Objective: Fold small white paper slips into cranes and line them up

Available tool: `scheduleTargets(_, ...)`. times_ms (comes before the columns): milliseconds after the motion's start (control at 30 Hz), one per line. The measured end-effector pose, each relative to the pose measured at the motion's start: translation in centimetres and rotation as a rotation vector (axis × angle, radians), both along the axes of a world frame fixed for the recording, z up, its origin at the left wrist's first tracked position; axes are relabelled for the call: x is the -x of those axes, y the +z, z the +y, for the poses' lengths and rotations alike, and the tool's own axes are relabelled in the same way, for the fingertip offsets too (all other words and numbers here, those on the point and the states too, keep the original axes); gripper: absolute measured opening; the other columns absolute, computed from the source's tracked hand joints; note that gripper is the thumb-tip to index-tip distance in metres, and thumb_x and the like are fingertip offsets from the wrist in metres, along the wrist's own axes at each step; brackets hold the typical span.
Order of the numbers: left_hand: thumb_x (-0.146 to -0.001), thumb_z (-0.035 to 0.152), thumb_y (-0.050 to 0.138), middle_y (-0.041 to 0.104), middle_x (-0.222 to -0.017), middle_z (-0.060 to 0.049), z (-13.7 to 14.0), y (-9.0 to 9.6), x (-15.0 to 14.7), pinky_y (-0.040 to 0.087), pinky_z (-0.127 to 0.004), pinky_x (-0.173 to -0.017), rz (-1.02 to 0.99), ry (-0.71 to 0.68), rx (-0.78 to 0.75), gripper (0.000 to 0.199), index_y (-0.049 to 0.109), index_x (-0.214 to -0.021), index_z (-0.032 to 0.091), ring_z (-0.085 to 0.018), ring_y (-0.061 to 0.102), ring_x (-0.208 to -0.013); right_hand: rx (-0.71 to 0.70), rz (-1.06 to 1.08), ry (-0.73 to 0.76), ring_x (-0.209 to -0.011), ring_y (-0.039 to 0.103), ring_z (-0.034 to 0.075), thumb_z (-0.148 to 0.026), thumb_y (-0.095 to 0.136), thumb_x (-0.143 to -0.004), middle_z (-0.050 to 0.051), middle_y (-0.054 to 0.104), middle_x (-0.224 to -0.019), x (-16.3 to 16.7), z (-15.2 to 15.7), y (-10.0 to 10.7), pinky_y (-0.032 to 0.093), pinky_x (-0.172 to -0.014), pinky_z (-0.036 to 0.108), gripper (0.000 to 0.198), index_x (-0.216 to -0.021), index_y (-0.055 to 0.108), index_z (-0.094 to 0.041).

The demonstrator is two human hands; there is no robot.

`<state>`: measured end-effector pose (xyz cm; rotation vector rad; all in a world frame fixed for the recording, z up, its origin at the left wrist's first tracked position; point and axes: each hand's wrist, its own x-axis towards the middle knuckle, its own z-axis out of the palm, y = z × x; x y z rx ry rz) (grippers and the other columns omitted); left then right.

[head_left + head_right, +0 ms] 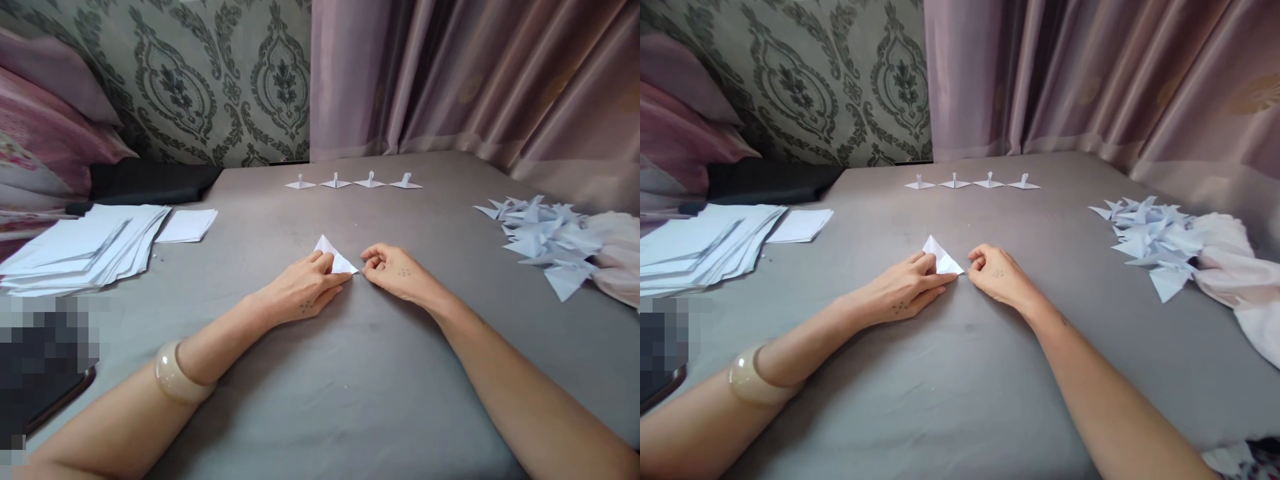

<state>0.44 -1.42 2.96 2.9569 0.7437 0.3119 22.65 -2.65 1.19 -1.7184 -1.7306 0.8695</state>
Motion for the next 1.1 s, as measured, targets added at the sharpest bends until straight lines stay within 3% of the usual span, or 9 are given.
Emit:
scheduleTargets(367,-0.097,0.034,0.031,0.049,-0.088,-0.009,-0.3,0.0,-0.8,0.044,-0.031,-0.069,0.061,0.048,-0.063,0.04,0.054,-0.129,0.024,-0.019,0.047,-0.078,-0.041,-0.127,0.057,-0.063,0.057,0.014,-0.028,0.052,-0.078,0.001,0.067,-0.075,0.8,-0.5,0.8,0.042,-0.059,0.025,0.018,-0.085,0.068,-0.022)
scheduleTargets(533,-0.097,0.03,0.034,0.06,-0.087,-0.007,-0.2,-0.8,0.0,0.045,-0.027,-0.065,-0.103,0.14,-0.012,0.033,0.06,-0.113,0.019,-0.018,0.056,-0.083,-0.103,-0.194,0.037,-0.068,0.056,0.014,-0.04,0.056,-0.079,0.002,0.066,-0.084,2.1,-1.3,1.4,0.041,-0.063,0.027,0.021,-0.08,0.066,-0.022)
scheduleTargets(667,-0.093,0.023,0.041,0.064,-0.092,-0.006,0.0,-1.4,0.5,0.046,-0.026,-0.066,-0.274,0.275,0.054,0.023,0.056,-0.109,0.017,-0.016,0.059,-0.081,-0.122,-0.151,0.016,-0.062,0.054,0.013,-0.038,0.061,-0.077,0.0,0.065,-0.081,2.6,-1.5,1.4,0.041,-0.061,0.026,0.017,-0.079,0.065,-0.022)
scheduleTargets(733,-0.09,0.023,0.046,0.062,-0.097,-0.008,0.1,-1.4,0.5,0.047,-0.028,-0.071,-0.353,0.32,-0.001,0.025,0.054,-0.112,0.016,-0.017,0.058,-0.087,-0.179,-0.126,0.014,-0.059,0.053,0.011,-0.035,0.061,-0.078,0.0,0.064,-0.079,2.8,-1.4,1.4,0.041,-0.061,0.026,0.014,-0.077,0.065,-0.022)
scheduleTargets(800,-0.086,0.024,0.051,0.057,-0.109,-0.013,0.1,-1.2,0.5,0.045,-0.035,-0.083,-0.438,0.383,-0.156,0.035,0.05,-0.12,0.015,-0.022,0.054,-0.1,-0.285,-0.125,0.024,-0.058,0.051,0.01,-0.032,0.061,-0.08,-0.001,0.063,-0.08,2.9,-1.5,1.3,0.04,-0.061,0.025,0.012,-0.076,0.065,-0.022)
scheduleTargets(933,-0.083,0.026,0.057,0.047,-0.13,-0.016,0.0,-0.7,0.7,0.029,-0.046,-0.101,-0.485,0.472,-0.44,0.051,0.044,-0.132,0.019,-0.03,0.04,-0.121,-0.58,-0.298,0.064,-0.067,0.054,0.01,-0.026,0.054,-0.088,0.001,0.063,-0.092,2.7,-1.7,1.0,0.039,-0.062,0.023,0.013,-0.087,0.066,-0.022)
scheduleTargets(1000,-0.085,0.025,0.055,0.051,-0.13,-0.011,0.0,-0.6,1.0,0.023,-0.046,-0.102,-0.428,0.404,-0.485,0.041,0.05,-0.126,0.023,-0.029,0.039,-0.123,-0.684,-0.438,0.108,-0.073,0.056,0.011,-0.023,0.048,-0.092,0.002,0.062,-0.096,2.5,-1.9,1.0,0.037,-0.062,0.024,0.018,-0.091,0.066,-0.023)
scheduleTargets(1100,-0.089,0.017,0.049,0.066,-0.107,-0.003,0.0,-0.7,1.2,0.02,-0.044,-0.1,-0.297,0.242,-0.45,0.017,0.062,-0.098,0.023,-0.023,0.049,-0.11,-0.708,-0.589,0.195,-0.073,0.055,0.011,-0.019,0.043,-0.093,0.002,0.061,-0.096,2.2,-2.1,1.1,0.035,-0.06,0.024,0.022,-0.091,0.065,-0.022)
